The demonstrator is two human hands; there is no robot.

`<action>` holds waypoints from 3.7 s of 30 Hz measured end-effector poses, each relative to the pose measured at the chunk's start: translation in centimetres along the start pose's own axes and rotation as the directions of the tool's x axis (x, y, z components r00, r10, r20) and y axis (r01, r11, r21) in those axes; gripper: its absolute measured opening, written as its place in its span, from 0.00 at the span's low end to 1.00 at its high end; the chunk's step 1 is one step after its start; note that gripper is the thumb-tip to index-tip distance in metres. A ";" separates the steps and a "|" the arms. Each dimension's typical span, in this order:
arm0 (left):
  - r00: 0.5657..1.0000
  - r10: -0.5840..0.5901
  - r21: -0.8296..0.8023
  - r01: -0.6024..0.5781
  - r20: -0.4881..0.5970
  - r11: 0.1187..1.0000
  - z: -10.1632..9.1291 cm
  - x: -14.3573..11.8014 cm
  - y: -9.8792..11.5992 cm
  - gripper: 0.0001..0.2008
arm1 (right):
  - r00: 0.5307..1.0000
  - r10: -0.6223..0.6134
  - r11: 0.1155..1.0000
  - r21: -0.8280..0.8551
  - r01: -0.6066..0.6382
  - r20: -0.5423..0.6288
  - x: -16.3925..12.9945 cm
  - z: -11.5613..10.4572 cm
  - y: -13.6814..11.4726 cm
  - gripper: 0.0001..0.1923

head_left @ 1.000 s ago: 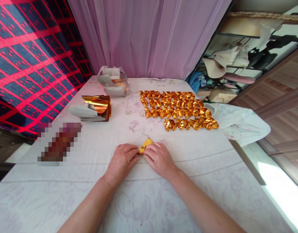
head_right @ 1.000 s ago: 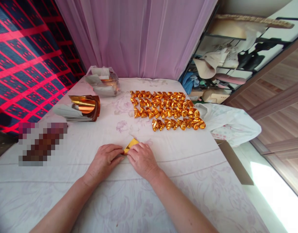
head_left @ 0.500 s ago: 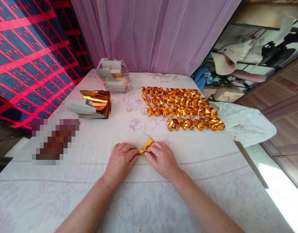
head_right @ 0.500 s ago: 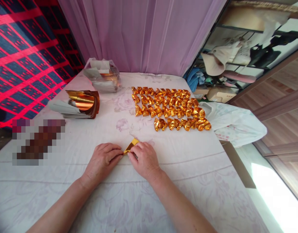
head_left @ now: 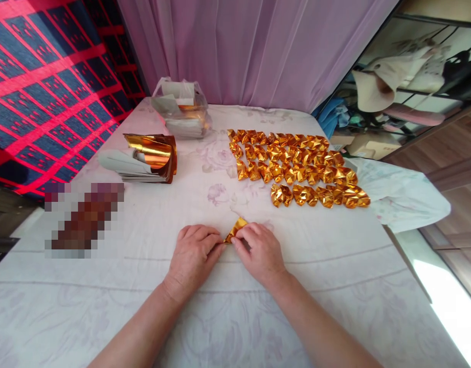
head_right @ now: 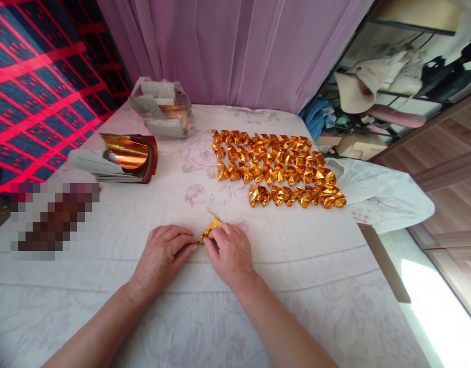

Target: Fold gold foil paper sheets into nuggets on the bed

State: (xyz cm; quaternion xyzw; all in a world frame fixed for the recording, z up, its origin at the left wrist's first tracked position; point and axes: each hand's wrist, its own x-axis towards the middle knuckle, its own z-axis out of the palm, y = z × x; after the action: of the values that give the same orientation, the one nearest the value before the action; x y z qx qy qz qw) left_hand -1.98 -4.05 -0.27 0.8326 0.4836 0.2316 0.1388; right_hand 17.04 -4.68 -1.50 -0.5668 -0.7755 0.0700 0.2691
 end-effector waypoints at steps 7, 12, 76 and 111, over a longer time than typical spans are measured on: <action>0.998 -0.060 0.018 0.060 -0.005 0.998 0.2 0.3 0.5 0.04 | 1.000 0.013 1.000 0.019 -0.013 0.005 -0.1 0.0 0.0 0.09; 0.997 -0.081 0.015 0.081 0.008 0.997 0.3 0.3 0.6 0.03 | 1.000 0.009 0.999 0.037 -0.009 0.008 -0.1 0.0 0.1 0.09; 0.988 -0.155 0.040 0.154 0.021 0.987 0.6 0.7 1.2 0.06 | 1.000 0.025 0.998 -0.055 -0.025 -0.008 0.1 0.3 -0.1 0.10; 0.986 -0.165 0.037 0.164 0.025 0.986 0.8 0.6 1.1 0.05 | 1.000 0.028 0.997 -0.066 -0.028 -0.011 0.1 0.3 -0.2 0.10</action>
State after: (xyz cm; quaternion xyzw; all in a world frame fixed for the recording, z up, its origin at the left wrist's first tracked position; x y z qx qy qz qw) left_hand -0.53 -4.08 -0.33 0.7954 0.5526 0.1990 0.1496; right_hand 16.72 -4.57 -1.69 -0.5866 -0.7680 0.0454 0.2530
